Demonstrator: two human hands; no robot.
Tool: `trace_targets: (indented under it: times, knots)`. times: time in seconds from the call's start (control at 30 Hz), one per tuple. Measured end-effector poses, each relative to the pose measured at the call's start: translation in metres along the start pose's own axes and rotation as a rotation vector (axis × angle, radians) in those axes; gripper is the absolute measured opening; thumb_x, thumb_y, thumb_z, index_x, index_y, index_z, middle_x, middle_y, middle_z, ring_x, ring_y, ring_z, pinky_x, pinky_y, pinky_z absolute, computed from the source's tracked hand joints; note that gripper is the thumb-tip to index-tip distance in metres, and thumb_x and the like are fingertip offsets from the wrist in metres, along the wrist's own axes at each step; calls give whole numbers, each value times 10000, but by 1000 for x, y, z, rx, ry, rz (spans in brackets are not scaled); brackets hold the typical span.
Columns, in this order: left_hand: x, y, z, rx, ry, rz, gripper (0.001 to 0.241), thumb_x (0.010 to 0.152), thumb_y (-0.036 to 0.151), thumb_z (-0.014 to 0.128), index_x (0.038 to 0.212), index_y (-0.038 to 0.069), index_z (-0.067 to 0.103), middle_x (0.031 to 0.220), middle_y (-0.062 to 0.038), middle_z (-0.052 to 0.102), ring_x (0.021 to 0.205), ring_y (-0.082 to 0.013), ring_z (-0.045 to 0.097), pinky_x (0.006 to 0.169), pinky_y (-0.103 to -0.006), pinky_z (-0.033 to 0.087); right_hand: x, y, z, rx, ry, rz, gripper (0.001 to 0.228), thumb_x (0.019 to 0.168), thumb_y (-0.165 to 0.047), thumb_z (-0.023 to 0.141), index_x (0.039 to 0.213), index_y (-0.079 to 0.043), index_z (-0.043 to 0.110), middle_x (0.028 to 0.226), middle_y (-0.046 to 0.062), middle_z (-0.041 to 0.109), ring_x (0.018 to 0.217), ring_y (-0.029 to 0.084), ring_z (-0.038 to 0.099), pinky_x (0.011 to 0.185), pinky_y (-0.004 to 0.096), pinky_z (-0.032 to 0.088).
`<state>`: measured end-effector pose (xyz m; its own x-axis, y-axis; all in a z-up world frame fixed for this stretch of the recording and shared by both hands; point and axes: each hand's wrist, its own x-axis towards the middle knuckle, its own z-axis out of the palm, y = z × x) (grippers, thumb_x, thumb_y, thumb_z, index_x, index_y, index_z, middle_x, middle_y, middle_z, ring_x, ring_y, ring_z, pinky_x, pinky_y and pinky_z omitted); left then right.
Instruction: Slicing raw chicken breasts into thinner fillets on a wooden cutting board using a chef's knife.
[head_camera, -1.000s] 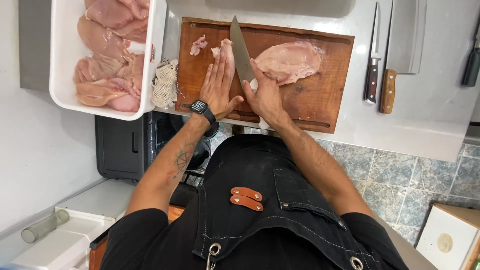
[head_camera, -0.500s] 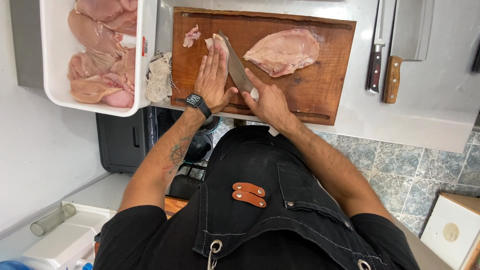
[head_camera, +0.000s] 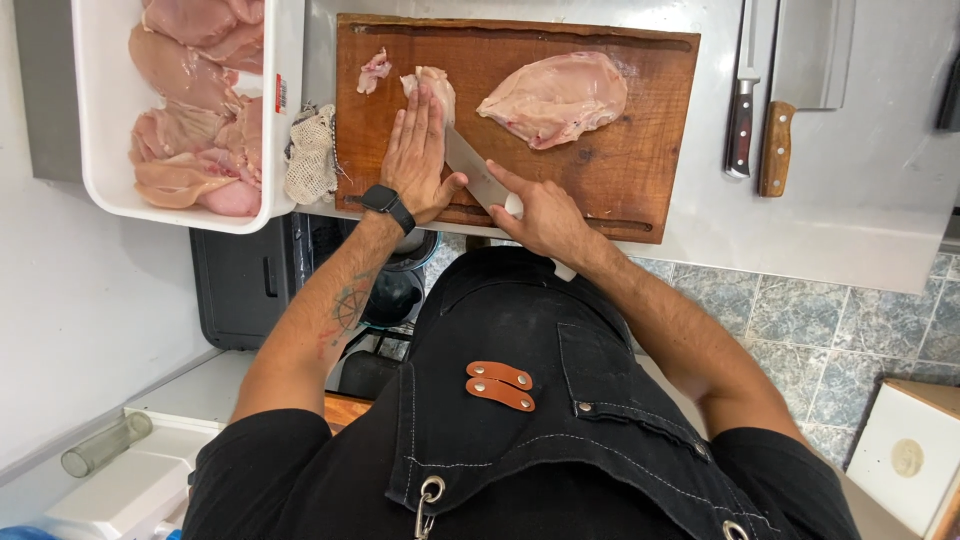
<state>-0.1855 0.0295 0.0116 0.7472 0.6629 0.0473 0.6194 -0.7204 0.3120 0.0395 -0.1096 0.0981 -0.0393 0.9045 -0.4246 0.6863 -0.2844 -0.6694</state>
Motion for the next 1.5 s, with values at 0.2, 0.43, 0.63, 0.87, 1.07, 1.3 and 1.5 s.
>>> trace_targets:
  times: [0.2,0.43,0.63,0.87,1.07,1.3,1.5]
  knots:
    - [0,-6,-5,-15,-12,42,1215,935,903,-29,1755,6,-43,1841,-220,-71,1746,-376,-27,1454,-534,27,-18,0,0,-10,-24,-30,721,1017,-423,627,1695,-286,425,802,129,808,719,397,748,763,548,587]
    - [53,-29,-78,81,96,538,420,1038,280,481,1353,104,694,1392,-123,655,1397,-390,504,1239,-626,367,-47,-16,-2,-102,-64,-55,719,1053,-423,578,1715,-231,375,699,140,752,738,454,719,701,583,541]
    - [80,-59,-87,503,202,961,102,958,169,659,1029,159,731,1187,-13,727,1197,-259,669,1202,-473,489,-81,-28,-32,-217,-174,-36,738,1034,-432,604,1717,-278,371,993,217,790,982,482,715,819,585,539]
    - [53,-92,-85,418,201,815,253,889,300,644,989,147,820,1280,-49,774,1252,-277,666,1248,-505,457,-131,-2,-57,-114,-79,53,733,1020,-474,616,1699,-327,381,1173,179,807,1029,444,744,858,552,550]
    - [44,-45,-47,-31,581,370,162,969,70,705,1127,44,728,1311,-151,689,1297,-464,595,1080,-615,490,-158,13,-79,235,311,181,639,985,-230,767,1584,-95,589,698,338,717,535,354,706,526,423,537]
    - [113,95,62,96,251,549,595,969,329,791,1471,68,608,1396,-167,612,1324,-383,549,1093,-532,464,-146,38,-82,456,612,202,445,1086,-216,695,1431,60,647,641,171,689,489,229,687,477,321,550]
    - [170,107,-23,38,359,355,83,922,202,739,925,154,672,836,-41,612,749,-314,652,605,-448,515,-152,46,-80,576,708,160,387,1089,-128,674,1423,61,634,645,165,662,483,225,682,483,319,558]
